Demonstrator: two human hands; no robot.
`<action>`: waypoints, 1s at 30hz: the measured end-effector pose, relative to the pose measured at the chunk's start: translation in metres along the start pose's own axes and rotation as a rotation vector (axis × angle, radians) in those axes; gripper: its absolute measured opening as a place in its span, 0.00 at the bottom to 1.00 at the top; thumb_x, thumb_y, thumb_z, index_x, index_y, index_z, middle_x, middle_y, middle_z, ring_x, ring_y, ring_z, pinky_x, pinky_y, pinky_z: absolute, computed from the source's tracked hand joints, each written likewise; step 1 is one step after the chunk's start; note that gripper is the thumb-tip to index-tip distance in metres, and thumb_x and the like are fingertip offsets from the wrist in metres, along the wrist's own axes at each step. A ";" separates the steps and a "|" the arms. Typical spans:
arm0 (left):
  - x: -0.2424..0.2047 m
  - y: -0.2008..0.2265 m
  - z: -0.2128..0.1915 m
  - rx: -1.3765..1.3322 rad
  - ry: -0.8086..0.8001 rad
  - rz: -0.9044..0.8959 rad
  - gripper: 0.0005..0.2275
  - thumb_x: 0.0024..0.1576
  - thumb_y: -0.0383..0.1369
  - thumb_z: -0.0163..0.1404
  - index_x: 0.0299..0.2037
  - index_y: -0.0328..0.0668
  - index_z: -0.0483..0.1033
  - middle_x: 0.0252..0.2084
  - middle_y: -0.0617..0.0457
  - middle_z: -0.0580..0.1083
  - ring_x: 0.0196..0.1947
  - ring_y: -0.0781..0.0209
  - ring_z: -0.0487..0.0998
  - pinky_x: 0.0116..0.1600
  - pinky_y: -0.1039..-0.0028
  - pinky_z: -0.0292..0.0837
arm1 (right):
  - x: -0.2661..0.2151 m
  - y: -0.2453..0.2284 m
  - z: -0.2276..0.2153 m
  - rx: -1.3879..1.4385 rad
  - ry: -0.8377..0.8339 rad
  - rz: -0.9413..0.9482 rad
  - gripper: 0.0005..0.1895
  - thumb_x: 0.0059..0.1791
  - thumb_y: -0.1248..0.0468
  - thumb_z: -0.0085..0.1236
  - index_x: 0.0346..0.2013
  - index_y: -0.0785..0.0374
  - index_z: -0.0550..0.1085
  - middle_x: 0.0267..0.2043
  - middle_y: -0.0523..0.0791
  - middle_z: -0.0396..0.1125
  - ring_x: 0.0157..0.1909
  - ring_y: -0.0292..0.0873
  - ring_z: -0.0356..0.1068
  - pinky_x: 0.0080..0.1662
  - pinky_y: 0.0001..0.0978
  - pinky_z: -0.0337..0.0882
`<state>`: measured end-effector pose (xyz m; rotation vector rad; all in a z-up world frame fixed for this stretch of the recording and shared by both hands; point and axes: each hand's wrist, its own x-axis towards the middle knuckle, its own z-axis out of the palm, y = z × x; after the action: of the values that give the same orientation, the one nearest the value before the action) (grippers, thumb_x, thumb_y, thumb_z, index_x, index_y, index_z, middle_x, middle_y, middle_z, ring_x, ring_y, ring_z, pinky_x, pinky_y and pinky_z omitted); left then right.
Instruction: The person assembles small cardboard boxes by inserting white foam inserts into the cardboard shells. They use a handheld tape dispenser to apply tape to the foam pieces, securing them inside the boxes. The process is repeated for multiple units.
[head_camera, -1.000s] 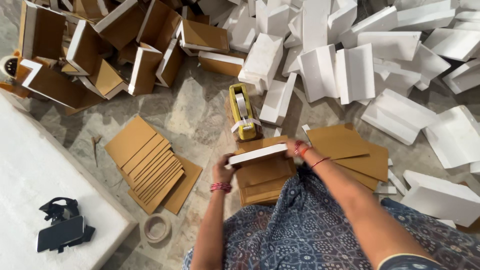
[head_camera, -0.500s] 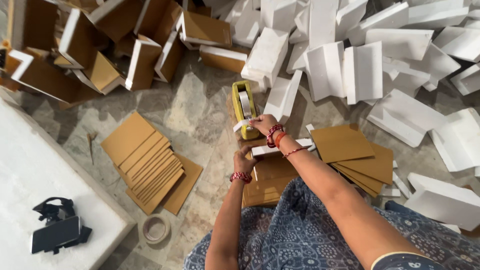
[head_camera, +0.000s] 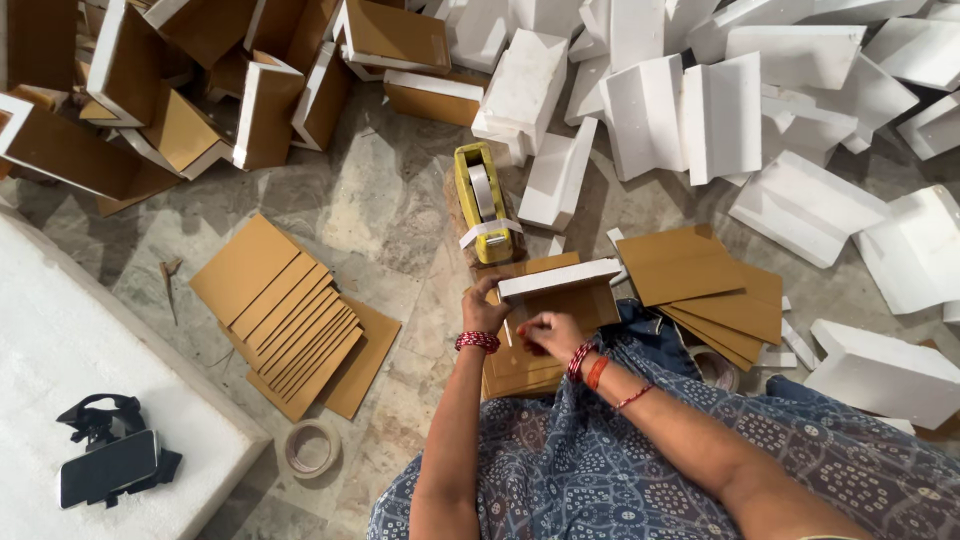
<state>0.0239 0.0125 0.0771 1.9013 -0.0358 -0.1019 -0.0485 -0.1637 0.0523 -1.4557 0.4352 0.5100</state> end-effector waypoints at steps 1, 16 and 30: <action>0.002 0.002 -0.001 0.002 0.000 -0.002 0.18 0.44 0.29 0.66 0.47 0.46 0.82 0.45 0.49 0.82 0.50 0.57 0.83 0.55 0.68 0.76 | 0.007 0.011 -0.001 0.022 0.024 -0.040 0.12 0.48 0.61 0.66 0.37 0.69 0.77 0.30 0.46 0.76 0.30 0.37 0.76 0.34 0.29 0.76; -0.013 0.005 -0.003 0.077 0.027 0.098 0.17 0.46 0.31 0.66 0.46 0.46 0.82 0.44 0.49 0.82 0.48 0.52 0.82 0.54 0.66 0.76 | 0.041 0.066 -0.002 0.087 0.050 -0.187 0.08 0.51 0.65 0.63 0.37 0.69 0.78 0.29 0.46 0.75 0.27 0.36 0.73 0.32 0.27 0.75; -0.011 -0.001 -0.004 0.082 -0.094 0.137 0.18 0.46 0.29 0.60 0.48 0.43 0.79 0.48 0.47 0.80 0.52 0.50 0.81 0.56 0.65 0.75 | 0.062 0.053 0.019 0.058 0.313 0.087 0.08 0.52 0.67 0.58 0.36 0.71 0.79 0.27 0.54 0.73 0.23 0.47 0.74 0.27 0.40 0.76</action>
<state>0.0129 0.0180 0.0779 1.9689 -0.2363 -0.0977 -0.0285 -0.1387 -0.0246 -1.4700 0.7581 0.3350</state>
